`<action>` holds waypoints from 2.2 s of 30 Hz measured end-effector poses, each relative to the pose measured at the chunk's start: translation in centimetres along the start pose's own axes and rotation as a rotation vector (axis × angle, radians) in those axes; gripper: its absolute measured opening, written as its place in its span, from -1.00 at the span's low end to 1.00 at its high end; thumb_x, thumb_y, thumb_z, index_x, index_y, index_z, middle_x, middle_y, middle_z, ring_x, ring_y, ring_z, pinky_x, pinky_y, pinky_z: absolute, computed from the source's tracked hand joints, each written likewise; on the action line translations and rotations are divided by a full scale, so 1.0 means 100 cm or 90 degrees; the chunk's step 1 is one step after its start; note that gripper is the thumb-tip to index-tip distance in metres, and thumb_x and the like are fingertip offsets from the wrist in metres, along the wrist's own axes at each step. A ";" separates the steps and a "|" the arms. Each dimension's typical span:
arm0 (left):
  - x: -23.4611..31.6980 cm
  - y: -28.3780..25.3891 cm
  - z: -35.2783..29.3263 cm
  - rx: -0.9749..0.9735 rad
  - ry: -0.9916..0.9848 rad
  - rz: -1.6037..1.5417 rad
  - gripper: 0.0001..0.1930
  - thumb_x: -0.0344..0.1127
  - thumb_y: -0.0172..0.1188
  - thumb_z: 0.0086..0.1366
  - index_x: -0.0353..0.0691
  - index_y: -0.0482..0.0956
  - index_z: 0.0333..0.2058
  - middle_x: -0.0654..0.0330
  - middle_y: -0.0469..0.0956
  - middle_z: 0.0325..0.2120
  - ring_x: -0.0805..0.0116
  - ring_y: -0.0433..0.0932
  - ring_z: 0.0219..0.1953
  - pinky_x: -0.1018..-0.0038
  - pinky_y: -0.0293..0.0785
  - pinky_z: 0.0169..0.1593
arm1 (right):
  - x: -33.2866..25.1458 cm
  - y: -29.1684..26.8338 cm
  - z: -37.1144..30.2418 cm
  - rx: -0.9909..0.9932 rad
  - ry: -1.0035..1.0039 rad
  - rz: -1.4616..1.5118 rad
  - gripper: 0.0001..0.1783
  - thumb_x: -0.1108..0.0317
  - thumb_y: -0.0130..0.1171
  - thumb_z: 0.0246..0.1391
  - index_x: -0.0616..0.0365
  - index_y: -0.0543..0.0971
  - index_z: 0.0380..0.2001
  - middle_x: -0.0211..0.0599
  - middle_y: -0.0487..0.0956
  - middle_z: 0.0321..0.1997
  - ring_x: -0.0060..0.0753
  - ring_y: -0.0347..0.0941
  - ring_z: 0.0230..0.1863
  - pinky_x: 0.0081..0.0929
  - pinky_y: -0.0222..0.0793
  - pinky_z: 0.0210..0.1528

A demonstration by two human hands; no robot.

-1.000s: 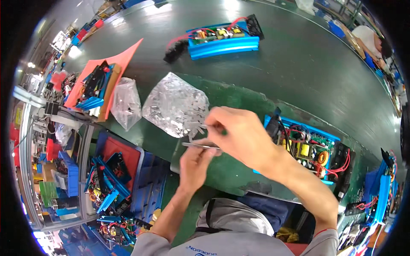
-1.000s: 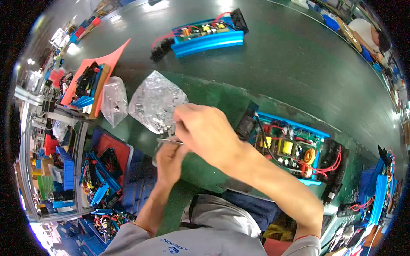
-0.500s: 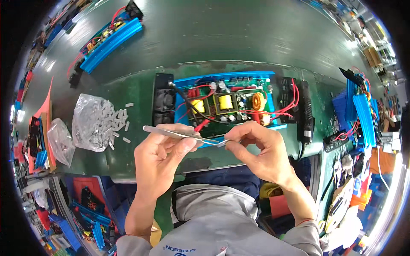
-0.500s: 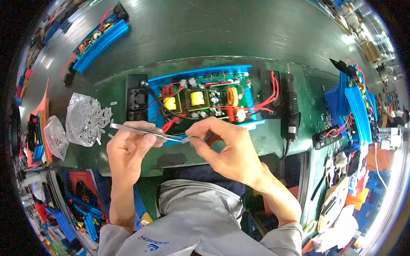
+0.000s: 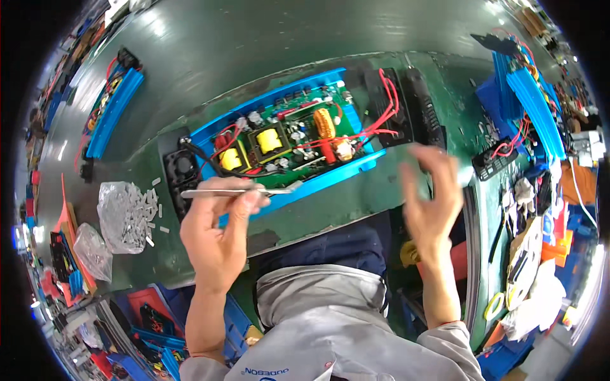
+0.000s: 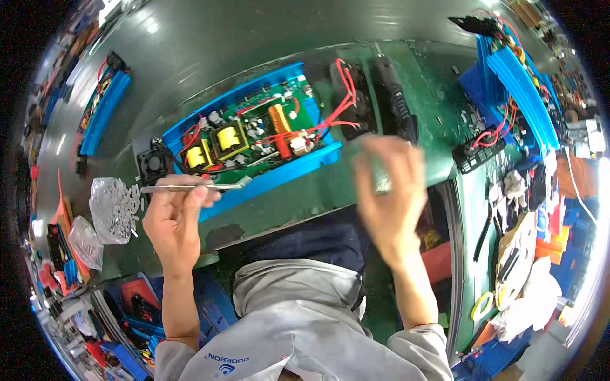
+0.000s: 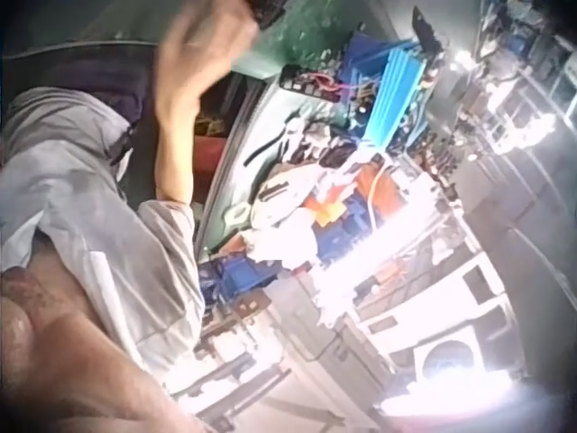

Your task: Assembling electronic components by installing cooling fans and screwing parts into a protective housing.

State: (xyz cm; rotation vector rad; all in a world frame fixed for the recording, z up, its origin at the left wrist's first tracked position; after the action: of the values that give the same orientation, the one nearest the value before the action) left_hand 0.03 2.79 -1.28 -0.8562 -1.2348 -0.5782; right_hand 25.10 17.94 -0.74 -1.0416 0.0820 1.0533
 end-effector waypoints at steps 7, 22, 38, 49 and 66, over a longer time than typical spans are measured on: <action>-0.001 0.019 0.006 -0.024 0.255 0.142 -0.94 -0.61 0.18 0.35 -0.45 0.55 -0.21 0.04 0.61 -0.27 0.31 0.68 -0.29 0.46 0.64 -0.18 | 0.079 -0.010 -0.010 -0.028 0.168 -0.187 -0.41 0.27 0.36 0.13 0.23 0.47 0.19 0.06 0.57 -0.03 0.07 0.48 0.02 -0.19 0.38 0.07; 0.000 0.038 0.010 0.024 0.271 0.297 -0.85 -0.66 0.14 0.35 -0.55 0.49 -0.12 -0.11 0.65 -0.27 0.20 0.70 -0.26 0.44 0.63 -0.10 | -0.012 0.028 -0.211 -0.397 0.589 0.557 -0.44 0.43 0.34 -0.02 0.24 0.40 0.08 -0.30 0.53 -0.40 -0.42 0.51 -0.36 -0.42 0.41 -0.24; -0.006 0.042 0.009 0.056 0.269 0.348 -0.84 -0.56 0.23 0.35 -0.48 0.55 -0.12 0.02 0.67 -0.27 0.37 0.67 -0.28 0.53 0.62 -0.16 | -0.024 0.043 -0.179 -0.419 0.475 0.527 -0.42 0.37 0.24 0.08 0.30 0.35 0.16 -0.02 0.59 -0.39 -0.14 0.61 -0.38 -0.31 0.47 -0.26; -0.004 0.043 0.009 -0.032 0.294 0.320 -0.79 -0.62 0.36 0.17 -0.32 0.59 -0.23 0.08 0.67 -0.31 0.23 0.66 -0.31 0.46 0.58 -0.29 | -0.033 0.059 -0.223 -0.559 0.812 0.854 -0.06 -0.37 -0.50 0.38 0.33 0.48 0.13 -0.28 0.61 -0.38 -0.51 0.48 -0.37 -0.54 0.35 -0.23; -0.003 0.043 0.024 -0.122 0.271 0.241 -0.71 -0.65 0.39 0.09 -0.29 0.57 -0.21 0.02 0.72 -0.34 0.21 0.71 -0.33 0.45 0.63 -0.27 | -0.037 0.041 -0.211 -0.608 1.026 1.073 0.12 -0.54 -0.45 0.24 0.45 0.47 0.11 -0.13 0.53 -0.50 -0.36 0.39 -0.52 -0.47 0.25 -0.42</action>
State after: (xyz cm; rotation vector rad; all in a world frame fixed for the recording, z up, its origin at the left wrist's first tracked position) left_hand 1.96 7.17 -2.43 -1.0341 -0.6175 -0.5402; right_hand 28.48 0.33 -13.16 -2.6109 2.2646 1.3098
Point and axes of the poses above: each hand's wrist, its own z-axis towards the middle knuckle, its own y-axis out of the palm, x = y × z, the point moved 7 cm from there along z, towards the middle knuckle
